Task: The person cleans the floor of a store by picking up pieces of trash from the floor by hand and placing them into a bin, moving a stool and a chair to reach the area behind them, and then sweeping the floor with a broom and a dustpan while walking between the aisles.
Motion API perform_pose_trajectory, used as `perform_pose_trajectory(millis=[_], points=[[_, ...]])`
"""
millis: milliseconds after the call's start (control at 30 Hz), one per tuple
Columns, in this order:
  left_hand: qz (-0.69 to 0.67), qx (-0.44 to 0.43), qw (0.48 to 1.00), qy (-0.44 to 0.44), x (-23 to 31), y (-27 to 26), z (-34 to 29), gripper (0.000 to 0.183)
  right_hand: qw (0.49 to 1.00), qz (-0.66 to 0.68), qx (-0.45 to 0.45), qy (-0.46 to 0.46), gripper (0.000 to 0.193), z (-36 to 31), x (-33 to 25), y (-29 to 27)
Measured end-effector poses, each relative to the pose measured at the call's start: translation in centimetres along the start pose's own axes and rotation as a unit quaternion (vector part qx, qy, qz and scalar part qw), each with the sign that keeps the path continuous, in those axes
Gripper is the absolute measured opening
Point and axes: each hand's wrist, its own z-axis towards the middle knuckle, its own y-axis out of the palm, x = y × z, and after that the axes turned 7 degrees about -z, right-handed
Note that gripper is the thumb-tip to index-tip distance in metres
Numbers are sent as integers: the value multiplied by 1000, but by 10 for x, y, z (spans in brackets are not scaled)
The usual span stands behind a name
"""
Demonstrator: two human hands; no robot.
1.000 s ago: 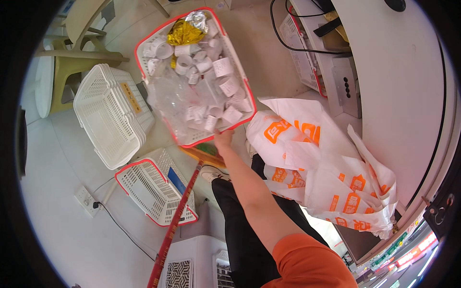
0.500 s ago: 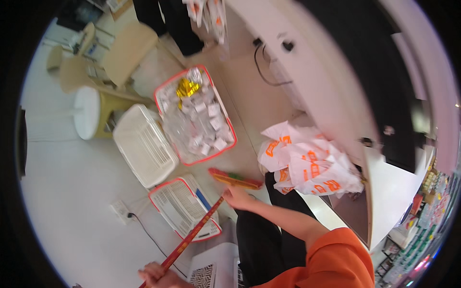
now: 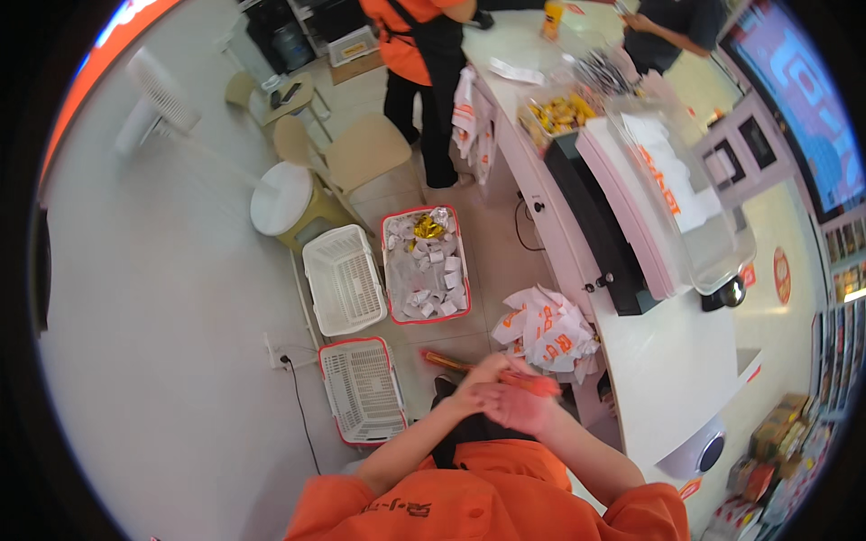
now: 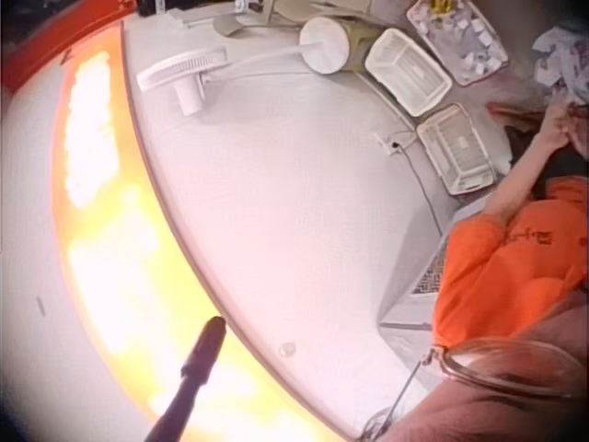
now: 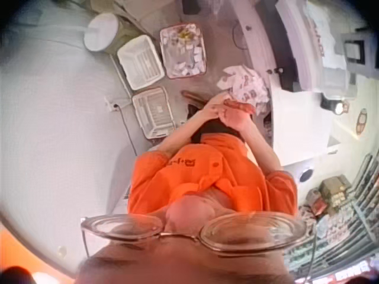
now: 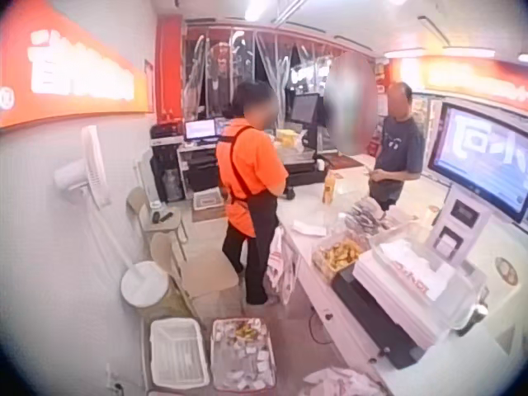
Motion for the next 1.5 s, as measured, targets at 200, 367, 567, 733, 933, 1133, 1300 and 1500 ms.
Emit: perform_pose_trajectory(millis=[200, 367, 567, 733, 933, 1133, 1300, 1500], points=[[146, -150, 976, 53, 29, 42, -24, 34, 983, 144, 113, 21, 21, -75, 8, -3], [177, -63, 981, -39, 3, 4, -51, 42, 986, 148, 69, -16, 16, -80, 33, 53], [185, -124, 941, -255, -1, -80, -87, 44, 972, 197, 34, -121, 14, -48, 20, 39], [164, -40, 940, -295, -28, -108, -121, 41, 965, 210, -12, -158, 11, -3, 10, 31], [123, -55, 938, -319, -68, -131, -147, 41, 972, 126, -63, -190, 10, 16, 10, 43], [132, -51, 932, -333, -93, -157, -142, 36, 958, -231, 37, -166, 11, 52, -47, 14], [129, 25, 904, -406, -75, -189, -152, 35, 923, -316, 149, -160, 9, 118, -129, -55], [161, 74, 844, -507, -76, -213, -206, 31, 655, -551, 499, -135, 34, 176, -127, -97]])
